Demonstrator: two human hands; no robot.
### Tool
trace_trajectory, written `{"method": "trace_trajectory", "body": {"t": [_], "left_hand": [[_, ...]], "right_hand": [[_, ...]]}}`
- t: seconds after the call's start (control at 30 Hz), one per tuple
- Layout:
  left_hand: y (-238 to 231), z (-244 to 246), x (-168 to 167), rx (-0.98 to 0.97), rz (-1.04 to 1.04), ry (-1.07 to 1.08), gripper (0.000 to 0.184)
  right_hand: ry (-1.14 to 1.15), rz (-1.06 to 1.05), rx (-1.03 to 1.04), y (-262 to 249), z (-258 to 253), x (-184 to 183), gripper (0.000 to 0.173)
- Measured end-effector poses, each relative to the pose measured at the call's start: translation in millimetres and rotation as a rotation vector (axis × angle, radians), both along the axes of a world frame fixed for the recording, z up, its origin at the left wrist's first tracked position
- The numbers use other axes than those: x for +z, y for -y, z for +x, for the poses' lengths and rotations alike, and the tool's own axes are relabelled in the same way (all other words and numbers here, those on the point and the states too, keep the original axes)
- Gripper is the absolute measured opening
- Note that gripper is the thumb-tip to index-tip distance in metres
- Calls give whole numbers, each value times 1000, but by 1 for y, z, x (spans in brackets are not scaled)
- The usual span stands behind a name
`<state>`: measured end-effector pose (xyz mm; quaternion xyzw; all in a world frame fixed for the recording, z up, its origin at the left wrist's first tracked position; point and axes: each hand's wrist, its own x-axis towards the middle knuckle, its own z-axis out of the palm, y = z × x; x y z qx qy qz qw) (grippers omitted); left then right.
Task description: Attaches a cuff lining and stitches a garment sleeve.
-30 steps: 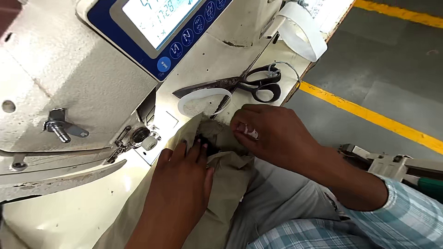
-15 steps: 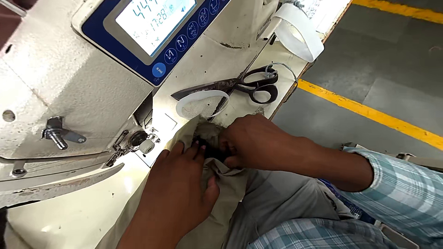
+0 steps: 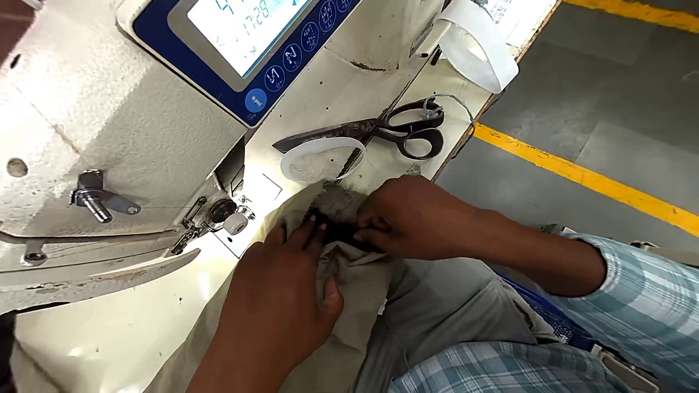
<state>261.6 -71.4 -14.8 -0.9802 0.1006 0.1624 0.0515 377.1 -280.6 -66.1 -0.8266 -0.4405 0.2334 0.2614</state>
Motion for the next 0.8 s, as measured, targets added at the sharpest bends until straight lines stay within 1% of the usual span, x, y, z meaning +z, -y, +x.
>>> {"method": "trace_trajectory", "body": {"t": [0.17, 0.3, 0.37, 0.43, 0.5, 0.53, 0.6, 0.67, 0.7, 0.77, 0.8], "left_hand": [[0, -5, -1, -1, 15, -10, 67], [-1, -5, -3, 11, -31, 20, 66], [-3, -3, -3, 18, -73, 42, 62], [-6, -1, -4, 17, -116, 64, 62], [-5, 1, -3, 22, -140, 55, 64], [-3, 2, -3, 28, -146, 46, 64], [0, 5, -3, 39, -149, 39, 64], [2, 6, -4, 49, -159, 70, 62], [2, 7, -6, 57, -175, 96, 60], [1, 10, -10, 82, -218, 144, 56], [0, 11, -13, 93, -237, 170, 55]], "right_hand": [[41, -35, -47, -3, -3, -1, 26], [64, -65, -79, -5, -5, -4, 24], [94, 43, -165, 2, 1, 2, 21], [144, 173, -285, 9, 18, 17, 29], [273, 250, -381, 6, 37, 28, 33], [332, 257, -393, -1, 46, 30, 31], [379, 201, -332, -22, 60, 26, 29], [405, 123, -234, -45, 68, 13, 30], [425, 105, -194, -54, 70, 8, 27], [437, 127, -173, -58, 71, 2, 17], [406, 164, -194, -53, 71, 2, 15]]}}
